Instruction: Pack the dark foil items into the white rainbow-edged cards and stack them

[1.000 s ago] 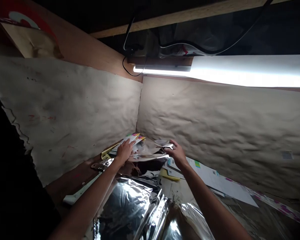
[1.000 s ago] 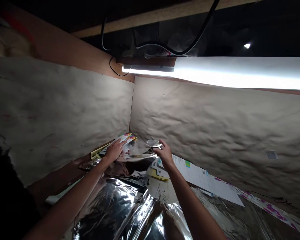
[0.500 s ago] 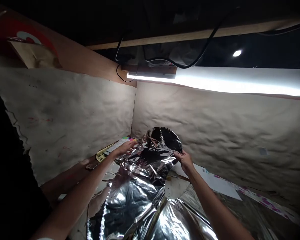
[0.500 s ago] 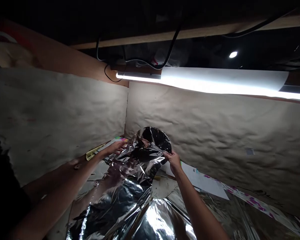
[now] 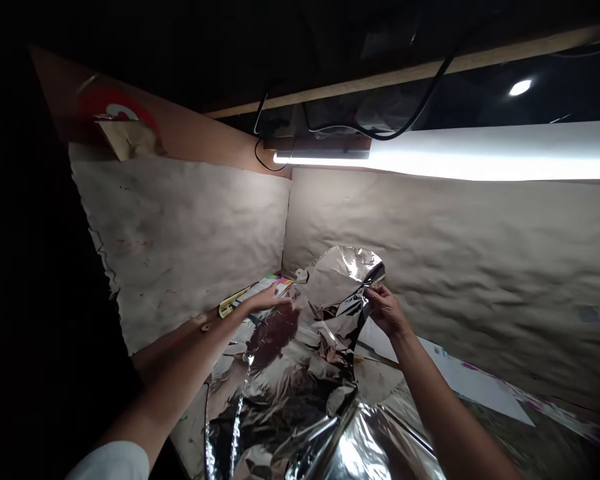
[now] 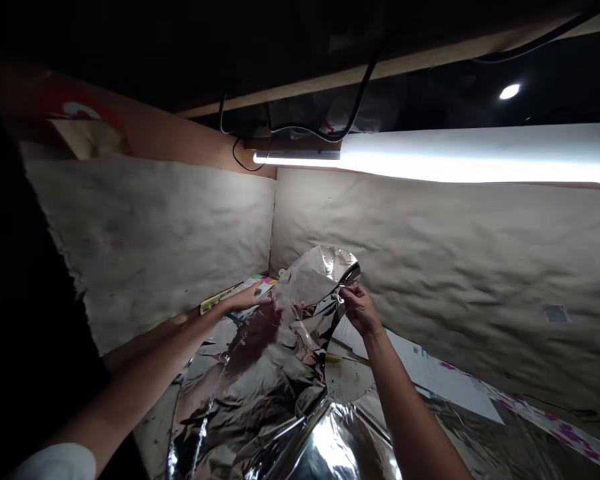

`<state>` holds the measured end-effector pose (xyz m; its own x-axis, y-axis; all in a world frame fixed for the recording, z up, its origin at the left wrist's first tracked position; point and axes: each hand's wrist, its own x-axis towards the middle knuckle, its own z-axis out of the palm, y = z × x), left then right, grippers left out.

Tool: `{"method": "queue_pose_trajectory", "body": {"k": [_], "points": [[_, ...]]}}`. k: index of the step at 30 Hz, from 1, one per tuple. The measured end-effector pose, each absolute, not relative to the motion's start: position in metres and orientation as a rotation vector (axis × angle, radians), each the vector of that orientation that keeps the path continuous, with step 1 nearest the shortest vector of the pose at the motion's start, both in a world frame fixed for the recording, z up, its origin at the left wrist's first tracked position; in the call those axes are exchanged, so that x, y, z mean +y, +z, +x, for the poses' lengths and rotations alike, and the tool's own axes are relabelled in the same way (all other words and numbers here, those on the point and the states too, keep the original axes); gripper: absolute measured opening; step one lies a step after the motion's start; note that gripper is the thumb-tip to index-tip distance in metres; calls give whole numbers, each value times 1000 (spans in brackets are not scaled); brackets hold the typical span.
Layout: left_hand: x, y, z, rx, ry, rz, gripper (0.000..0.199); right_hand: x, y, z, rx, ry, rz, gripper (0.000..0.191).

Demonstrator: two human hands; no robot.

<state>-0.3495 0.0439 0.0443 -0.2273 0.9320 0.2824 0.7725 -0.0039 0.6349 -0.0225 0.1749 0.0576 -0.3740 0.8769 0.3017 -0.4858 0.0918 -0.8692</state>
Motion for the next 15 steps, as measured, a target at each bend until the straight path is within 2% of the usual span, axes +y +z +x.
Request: {"method": "queue_pose_trajectory", "body": {"k": [3,7,10,15], "points": [[54,26,-335,1978,1049,1859,57,173,58,-14,-1248,1559,-453,42],[59,40,-334,2092,1113,1886,31,178,54,-9,-1270,1524,-512,44],[44,63,-353,2282,1121,1862,26,189,48,-18,-1304,1482,-625,40],[11,79,-388,2537,909,1765,17,210,37,-64,-1476,1399,-936,25]]}}
